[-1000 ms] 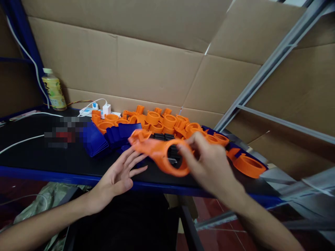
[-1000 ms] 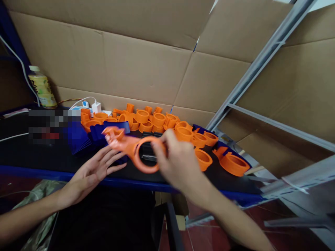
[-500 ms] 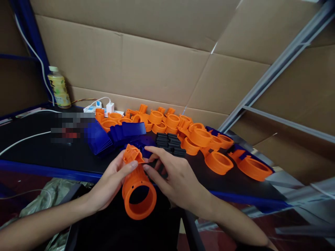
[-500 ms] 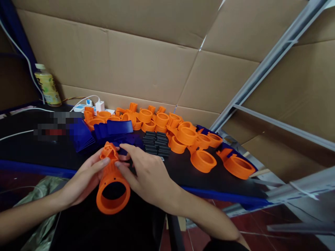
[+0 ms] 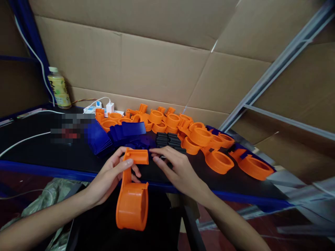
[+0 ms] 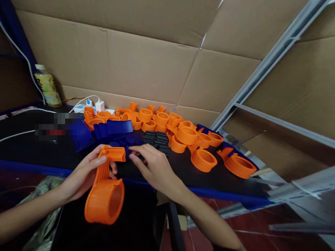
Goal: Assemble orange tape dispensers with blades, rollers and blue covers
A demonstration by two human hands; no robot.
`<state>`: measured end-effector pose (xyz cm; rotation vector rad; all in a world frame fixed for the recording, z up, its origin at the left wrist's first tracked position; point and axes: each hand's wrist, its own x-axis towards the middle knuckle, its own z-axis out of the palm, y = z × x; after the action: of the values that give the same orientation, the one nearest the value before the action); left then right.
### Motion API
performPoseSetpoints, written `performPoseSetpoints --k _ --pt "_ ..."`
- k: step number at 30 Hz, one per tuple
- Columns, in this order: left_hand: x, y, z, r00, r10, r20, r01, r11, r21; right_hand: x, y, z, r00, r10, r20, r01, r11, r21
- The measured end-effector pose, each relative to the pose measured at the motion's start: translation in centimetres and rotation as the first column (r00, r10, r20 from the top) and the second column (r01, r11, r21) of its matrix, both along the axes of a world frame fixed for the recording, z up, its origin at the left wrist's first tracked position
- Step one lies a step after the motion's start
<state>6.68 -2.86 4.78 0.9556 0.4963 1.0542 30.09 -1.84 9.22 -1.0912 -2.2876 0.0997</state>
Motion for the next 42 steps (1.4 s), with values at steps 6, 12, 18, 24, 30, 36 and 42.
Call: performPoseSetpoints --k 6,12,18,24,30,36,42 --pt "-0.1 0.7 -0.3 0.992 0.088 -0.087 -0.076 0.988 0.135 3.6 2.6 0.2 0.950 -0.063 0.307 0.036 0.995 0.091" --pt "-0.1 1.3 -0.9 0.989 0.082 -0.127 -0.059 0.984 0.170 5.3 1.8 -0.8 0.897 -0.123 0.424 0.097 0.992 0.081" --pt "-0.1 1.5 -1.2 0.990 0.050 -0.131 -0.026 0.982 0.185 5.8 1.5 -1.0 0.912 -0.136 0.388 0.112 0.990 0.084" --pt "-0.1 1.5 -1.2 0.990 0.040 -0.136 -0.014 0.982 0.191 7.6 1.0 -0.9 0.904 -0.190 0.384 0.186 0.981 0.047" --pt "-0.1 1.5 -1.1 0.989 0.037 -0.143 -0.010 0.982 0.186 9.0 0.7 -1.2 0.919 -0.212 0.334 0.213 0.976 0.032" --pt "-0.1 1.5 -1.0 0.987 0.035 -0.155 -0.005 0.981 0.192 10.9 0.7 -1.7 0.929 -0.223 0.296 0.229 0.973 0.015" --pt "-0.1 1.5 -0.9 0.976 0.025 -0.217 0.021 0.978 0.208 11.5 -0.3 0.1 0.948 -0.238 0.211 0.246 0.969 -0.011"
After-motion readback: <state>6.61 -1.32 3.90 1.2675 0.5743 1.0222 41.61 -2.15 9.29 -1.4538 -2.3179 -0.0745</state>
